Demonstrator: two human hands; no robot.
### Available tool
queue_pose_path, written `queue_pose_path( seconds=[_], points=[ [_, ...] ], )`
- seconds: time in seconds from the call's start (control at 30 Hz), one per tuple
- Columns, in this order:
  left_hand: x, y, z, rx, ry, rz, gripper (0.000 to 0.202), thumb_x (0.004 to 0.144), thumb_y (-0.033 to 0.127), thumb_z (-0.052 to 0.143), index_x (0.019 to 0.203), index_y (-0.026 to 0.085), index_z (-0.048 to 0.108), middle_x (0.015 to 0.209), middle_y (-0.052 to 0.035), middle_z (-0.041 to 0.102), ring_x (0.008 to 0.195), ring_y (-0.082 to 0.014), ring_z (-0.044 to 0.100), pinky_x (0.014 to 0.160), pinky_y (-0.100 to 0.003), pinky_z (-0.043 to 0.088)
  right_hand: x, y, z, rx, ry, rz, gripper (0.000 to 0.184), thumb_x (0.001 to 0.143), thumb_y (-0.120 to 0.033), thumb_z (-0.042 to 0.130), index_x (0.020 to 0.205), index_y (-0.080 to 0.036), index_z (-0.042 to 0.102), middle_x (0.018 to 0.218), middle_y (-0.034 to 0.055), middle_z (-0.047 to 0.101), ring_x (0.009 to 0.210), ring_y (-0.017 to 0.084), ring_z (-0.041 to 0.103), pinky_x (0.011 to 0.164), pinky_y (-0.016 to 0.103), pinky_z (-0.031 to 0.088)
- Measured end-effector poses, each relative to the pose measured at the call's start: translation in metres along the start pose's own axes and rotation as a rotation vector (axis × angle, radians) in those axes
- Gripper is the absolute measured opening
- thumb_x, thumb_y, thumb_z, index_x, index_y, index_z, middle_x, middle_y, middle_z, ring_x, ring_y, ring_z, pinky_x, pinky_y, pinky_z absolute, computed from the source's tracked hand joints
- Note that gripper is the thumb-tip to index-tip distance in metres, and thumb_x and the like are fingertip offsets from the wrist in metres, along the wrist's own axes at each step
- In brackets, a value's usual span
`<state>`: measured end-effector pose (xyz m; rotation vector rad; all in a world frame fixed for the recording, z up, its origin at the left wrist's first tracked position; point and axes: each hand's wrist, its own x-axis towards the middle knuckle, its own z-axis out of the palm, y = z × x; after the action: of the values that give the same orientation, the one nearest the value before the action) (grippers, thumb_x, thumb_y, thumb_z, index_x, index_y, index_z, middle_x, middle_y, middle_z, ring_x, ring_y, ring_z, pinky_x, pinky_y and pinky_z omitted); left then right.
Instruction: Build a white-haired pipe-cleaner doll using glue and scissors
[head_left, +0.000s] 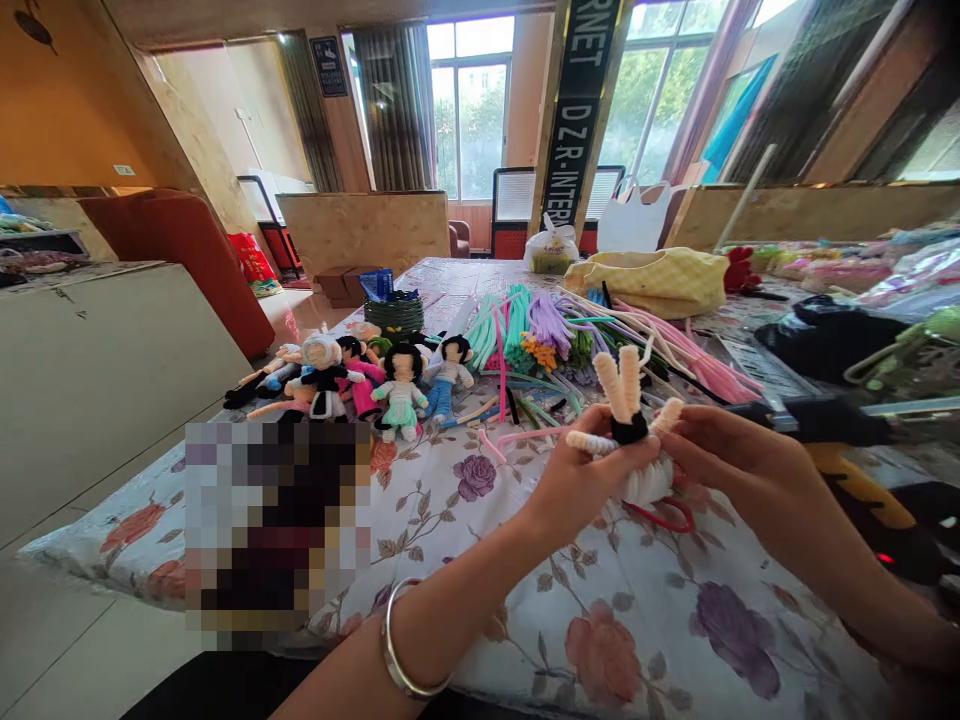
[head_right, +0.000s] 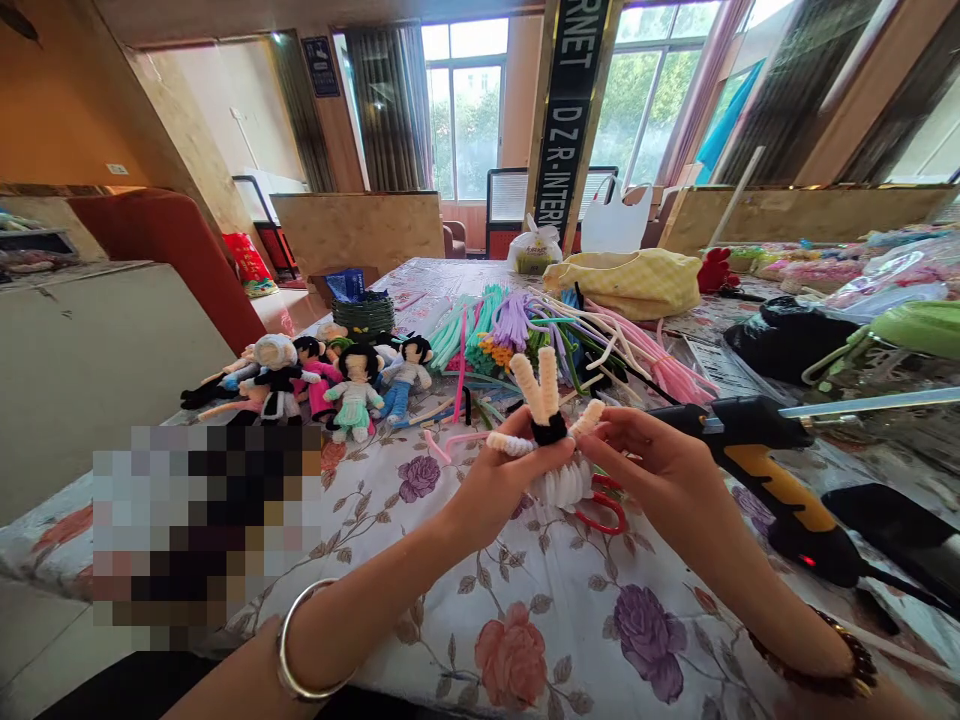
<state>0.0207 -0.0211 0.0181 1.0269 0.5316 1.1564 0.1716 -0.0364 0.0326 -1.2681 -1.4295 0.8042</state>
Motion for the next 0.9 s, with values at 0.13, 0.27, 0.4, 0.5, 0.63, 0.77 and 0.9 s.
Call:
queue_pose_path(
  seconds=[0.13, 0.27, 0.4, 0.5, 0.63, 0.77, 0.9],
  points=[
    [-0.001, 0.001, 0.0, -0.078, -0.038, -0.062, 0.02, 0.068, 0.023, 0.072, 0.083, 0.018, 0.06, 0.072, 0.0032, 0.051, 0.066, -0.0083, 0.048, 0.062, -0.021, 0.036, -0.003, -0.002, -0.002, 0.082, -0.157, 0.108, 0.03, 0.069, -0.047, 0.071, 0.082, -0.021, 0.064, 0.07, -0.0008, 0.06, 0.063, 0.012, 0.052, 0.051, 0.019, 0.042],
    [0.0, 0.003, -0.001, -0.129, -0.084, -0.1, 0.021, 0.065, 0.023, 0.074, 0.079, 0.017, 0.06, 0.07, 0.0033, 0.052, 0.063, -0.0078, 0.048, 0.058, -0.021, 0.036, -0.008, 0.001, -0.004, 0.155, -0.183, 0.176, 0.027, 0.071, -0.046, 0.07, 0.08, -0.021, 0.062, 0.065, -0.003, 0.056, 0.057, 0.01, 0.048, 0.048, 0.018, 0.038],
    [0.001, 0.004, -0.002, -0.216, -0.12, -0.114, 0.021, 0.064, 0.02, 0.075, 0.079, 0.016, 0.06, 0.068, 0.0034, 0.053, 0.06, -0.0072, 0.049, 0.057, -0.021, 0.038, -0.012, 0.001, 0.0, 0.176, -0.152, 0.133, 0.024, 0.075, -0.045, 0.068, 0.083, -0.023, 0.062, 0.068, -0.0039, 0.055, 0.059, 0.008, 0.047, 0.05, 0.016, 0.038],
    [0.001, 0.004, -0.002, -0.27, -0.126, -0.128, 0.023, 0.063, 0.017, 0.075, 0.08, 0.015, 0.061, 0.069, 0.0027, 0.056, 0.061, -0.0079, 0.052, 0.058, -0.02, 0.04, -0.014, -0.004, 0.004, 0.186, -0.129, 0.109, 0.024, 0.075, -0.044, 0.068, 0.081, -0.021, 0.063, 0.07, -0.0033, 0.057, 0.059, 0.007, 0.048, 0.05, 0.015, 0.039],
    [0.003, 0.003, -0.002, -0.285, -0.109, -0.161, 0.025, 0.06, 0.016, 0.077, 0.081, 0.016, 0.062, 0.069, 0.0026, 0.057, 0.061, -0.0083, 0.054, 0.057, -0.02, 0.041, -0.012, -0.008, 0.005, 0.12, -0.068, 0.083, 0.026, 0.074, -0.044, 0.069, 0.077, -0.019, 0.063, 0.067, -0.0024, 0.056, 0.057, 0.007, 0.046, 0.048, 0.015, 0.038],
    [0.003, 0.002, -0.002, -0.257, -0.06, -0.176, 0.025, 0.061, 0.019, 0.077, 0.082, 0.015, 0.063, 0.069, 0.0019, 0.057, 0.059, -0.0076, 0.052, 0.055, -0.019, 0.039, -0.006, -0.003, 0.003, 0.061, -0.038, 0.06, 0.029, 0.071, -0.047, 0.07, 0.076, -0.019, 0.065, 0.066, -0.0019, 0.056, 0.056, 0.008, 0.046, 0.046, 0.017, 0.039],
    [0.004, 0.001, -0.004, -0.19, -0.005, -0.21, 0.025, 0.065, 0.026, 0.074, 0.085, 0.016, 0.065, 0.069, 0.0008, 0.057, 0.057, -0.0073, 0.049, 0.052, -0.02, 0.036, -0.003, 0.002, 0.001, 0.07, -0.045, 0.024, 0.028, 0.071, -0.047, 0.069, 0.081, -0.022, 0.067, 0.073, 0.0, 0.063, 0.061, 0.011, 0.054, 0.052, 0.019, 0.047]
  ],
)
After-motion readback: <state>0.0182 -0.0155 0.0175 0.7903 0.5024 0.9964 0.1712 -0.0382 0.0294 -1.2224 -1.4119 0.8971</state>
